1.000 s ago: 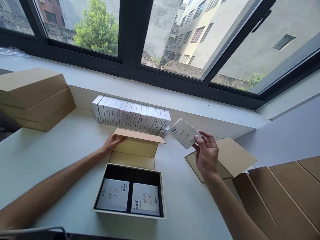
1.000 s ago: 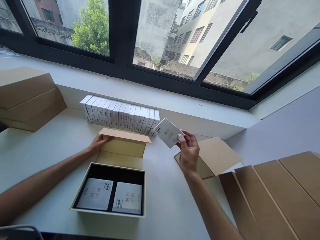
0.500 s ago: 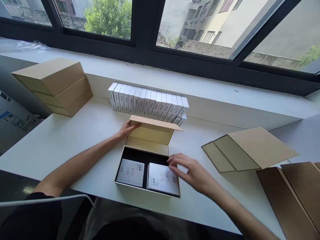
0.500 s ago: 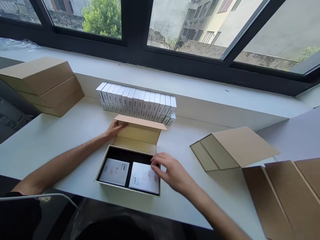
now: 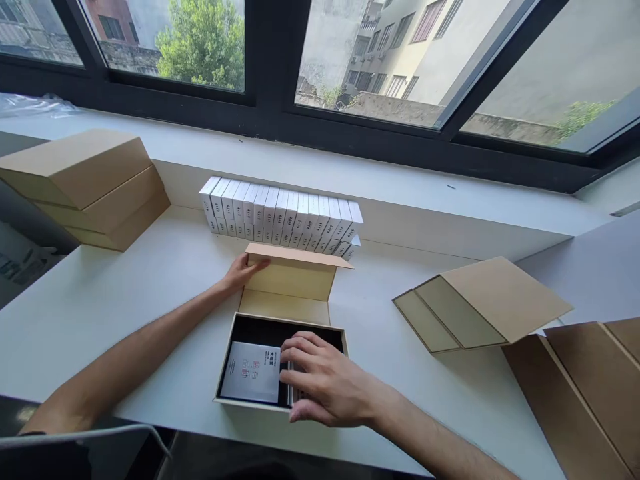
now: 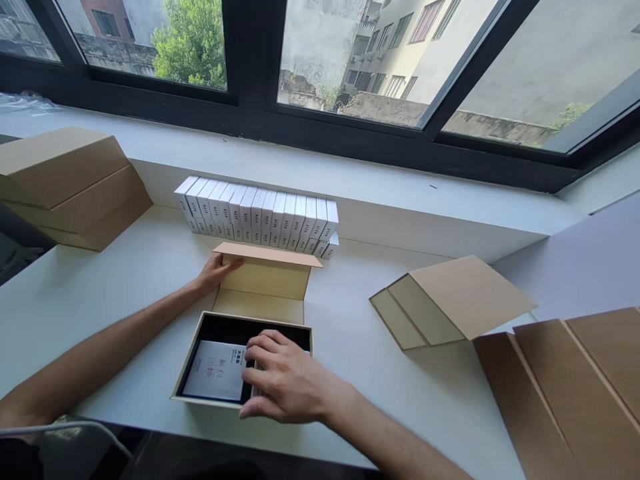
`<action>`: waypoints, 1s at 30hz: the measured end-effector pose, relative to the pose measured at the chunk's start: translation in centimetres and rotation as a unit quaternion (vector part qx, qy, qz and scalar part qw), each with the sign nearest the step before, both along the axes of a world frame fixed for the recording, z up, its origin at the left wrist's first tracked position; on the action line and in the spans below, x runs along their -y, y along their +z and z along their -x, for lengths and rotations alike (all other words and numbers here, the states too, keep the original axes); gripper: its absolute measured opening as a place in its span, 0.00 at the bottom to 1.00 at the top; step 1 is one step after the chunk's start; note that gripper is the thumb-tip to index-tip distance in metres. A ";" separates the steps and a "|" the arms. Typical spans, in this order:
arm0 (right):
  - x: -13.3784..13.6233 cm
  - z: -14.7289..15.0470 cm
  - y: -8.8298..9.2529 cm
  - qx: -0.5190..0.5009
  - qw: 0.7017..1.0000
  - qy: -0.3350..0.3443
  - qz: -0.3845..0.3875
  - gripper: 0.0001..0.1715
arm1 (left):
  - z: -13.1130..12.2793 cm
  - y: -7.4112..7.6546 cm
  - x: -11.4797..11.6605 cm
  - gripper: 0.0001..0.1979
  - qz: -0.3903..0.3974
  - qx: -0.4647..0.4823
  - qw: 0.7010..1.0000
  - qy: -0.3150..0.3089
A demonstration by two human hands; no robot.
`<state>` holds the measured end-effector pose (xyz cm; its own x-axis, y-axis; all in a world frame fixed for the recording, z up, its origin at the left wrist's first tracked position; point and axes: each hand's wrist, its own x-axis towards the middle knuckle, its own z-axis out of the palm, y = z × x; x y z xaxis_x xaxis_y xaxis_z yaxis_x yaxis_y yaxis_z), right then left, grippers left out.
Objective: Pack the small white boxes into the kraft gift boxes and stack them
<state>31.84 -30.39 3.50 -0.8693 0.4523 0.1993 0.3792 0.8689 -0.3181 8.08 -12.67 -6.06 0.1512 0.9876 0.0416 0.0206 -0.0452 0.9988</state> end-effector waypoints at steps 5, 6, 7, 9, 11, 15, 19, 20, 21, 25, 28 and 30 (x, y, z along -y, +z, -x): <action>-8.3 -6.6 0.3 -0.313 0.813 -0.487 -0.066 0.24 | -0.1 0.2 0.3 0.35 -0.006 0.004 1.000 -0.010; -10.6 -7.8 -0.1 -0.311 0.794 -0.519 -0.062 0.21 | -0.1 0.2 0.3 0.35 -0.004 0.003 1.000 -0.008; -12.8 -8.9 -0.7 -0.306 0.786 -0.534 -0.055 0.23 | -0.1 0.2 0.3 0.36 -0.002 0.002 1.000 -0.006; -16.3 -10.4 -2.3 -0.292 0.783 -0.548 -0.036 0.29 | -0.1 0.2 0.3 0.36 -0.003 0.000 1.000 -0.010; -18.5 -11.4 -4.1 -0.285 0.775 -0.563 -0.022 0.32 | -0.1 0.2 0.2 0.35 -0.011 -0.002 1.000 -0.023; -19.4 -13.0 -5.8 -0.307 0.736 -0.602 -0.015 0.31 | 0.0 0.1 0.0 0.35 -0.016 -0.008 1.000 -0.025; -16.3 -13.7 -4.5 -0.370 0.703 -0.607 -0.017 0.34 | 0.0 0.0 -0.1 0.35 0.001 -0.005 1.000 -0.020; -14.8 -13.5 -3.8 -0.383 0.701 -0.602 -0.017 0.35 | 0.0 0.0 -0.1 0.34 0.005 -0.003 1.000 -0.019; -13.1 -13.1 -3.1 -0.397 0.699 -0.594 -0.020 0.35 | 0.0 0.0 -0.1 0.34 0.008 -0.002 1.000 -0.018; -5.5 -9.9 0.5 -0.459 0.712 -0.529 -0.046 0.27 | 0.1 -0.1 -0.3 0.33 0.001 -0.004 1.000 -0.011; -0.9 -6.9 3.6 -0.401 0.776 -0.483 -0.066 0.24 | 0.3 -0.4 -0.6 0.31 -0.016 0.007 1.000 -0.004; 1.0 -4.6 5.6 -0.294 0.850 -0.426 -0.103 0.21 | 0.3 -0.6 -0.8 0.30 -0.027 0.021 0.999 0.000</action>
